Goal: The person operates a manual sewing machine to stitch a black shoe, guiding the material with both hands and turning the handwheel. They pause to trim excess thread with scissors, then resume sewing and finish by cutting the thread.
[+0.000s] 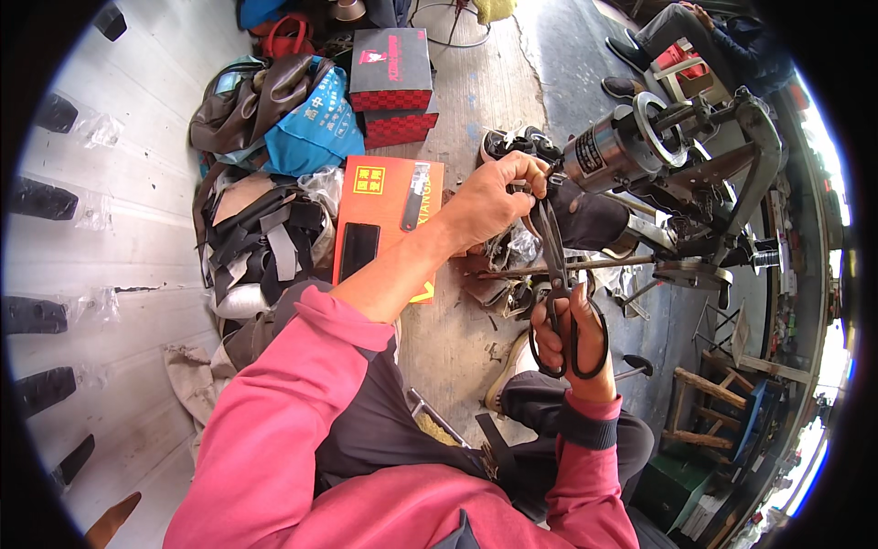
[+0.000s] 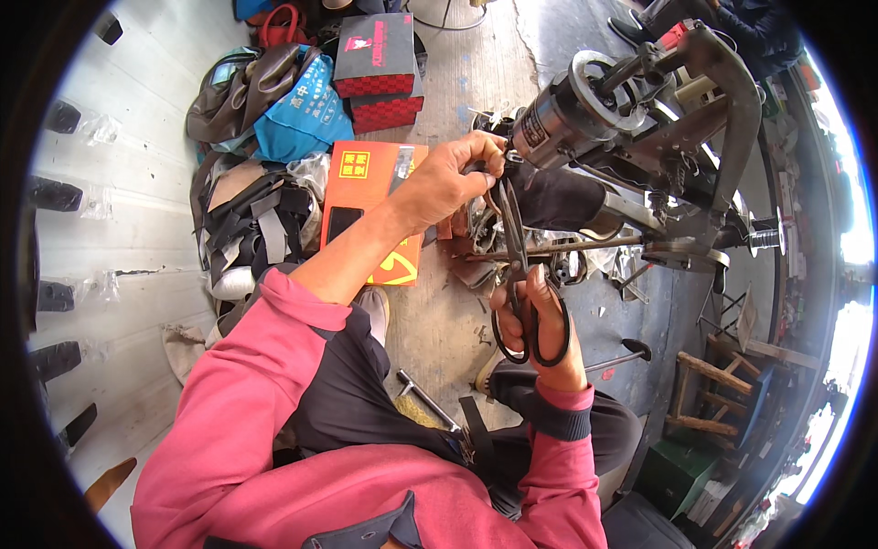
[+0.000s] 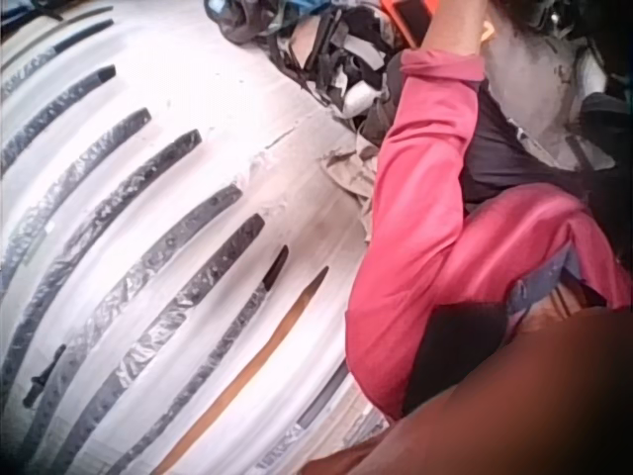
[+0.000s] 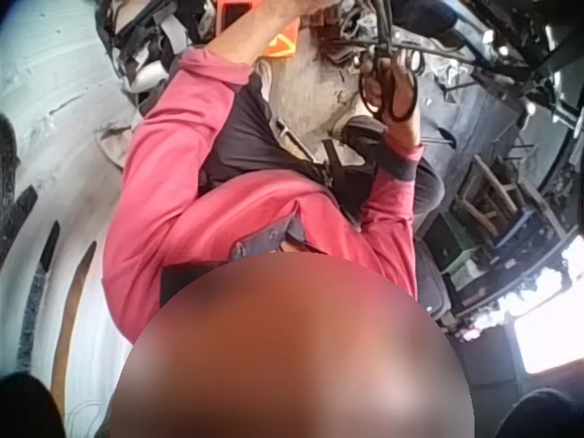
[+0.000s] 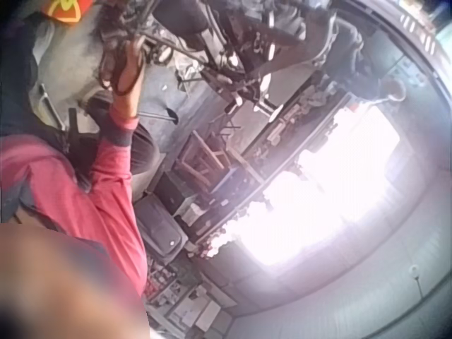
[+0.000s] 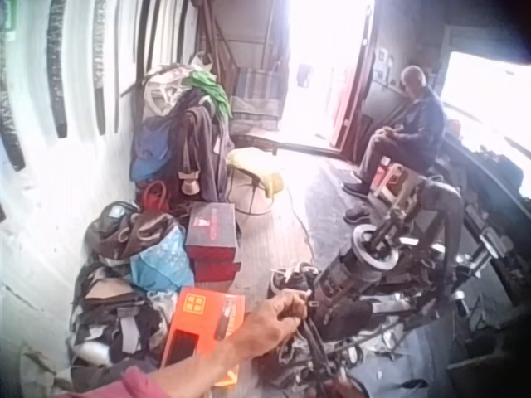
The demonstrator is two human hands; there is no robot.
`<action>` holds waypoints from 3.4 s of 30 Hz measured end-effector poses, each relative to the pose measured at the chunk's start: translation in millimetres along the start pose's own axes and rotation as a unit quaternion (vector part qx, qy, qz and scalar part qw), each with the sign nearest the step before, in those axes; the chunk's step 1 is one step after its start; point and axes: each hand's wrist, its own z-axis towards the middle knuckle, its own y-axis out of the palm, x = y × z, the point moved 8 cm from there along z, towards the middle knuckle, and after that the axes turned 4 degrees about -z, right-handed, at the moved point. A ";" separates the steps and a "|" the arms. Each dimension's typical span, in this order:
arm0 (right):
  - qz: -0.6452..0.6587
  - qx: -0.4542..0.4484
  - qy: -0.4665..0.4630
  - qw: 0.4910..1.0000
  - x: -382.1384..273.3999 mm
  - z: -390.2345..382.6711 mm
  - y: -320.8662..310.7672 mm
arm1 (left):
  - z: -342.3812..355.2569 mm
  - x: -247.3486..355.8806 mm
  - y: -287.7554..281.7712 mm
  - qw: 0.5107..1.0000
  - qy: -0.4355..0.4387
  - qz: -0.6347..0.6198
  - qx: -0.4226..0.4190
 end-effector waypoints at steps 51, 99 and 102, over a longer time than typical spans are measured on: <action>0.045 -0.009 -0.031 0.998 1.8 19.9 11.0 | 10.7 -10.4 -8.1 1.000 0.001 0.005 0.005; 0.085 -0.015 -0.055 0.995 18.7 21.4 24.2 | 8.9 -14.4 -6.4 0.999 -0.031 -0.039 -0.011; 0.100 -0.031 -0.060 0.993 23.2 20.0 25.0 | 8.0 -12.4 -5.9 0.999 -0.029 -0.038 -0.008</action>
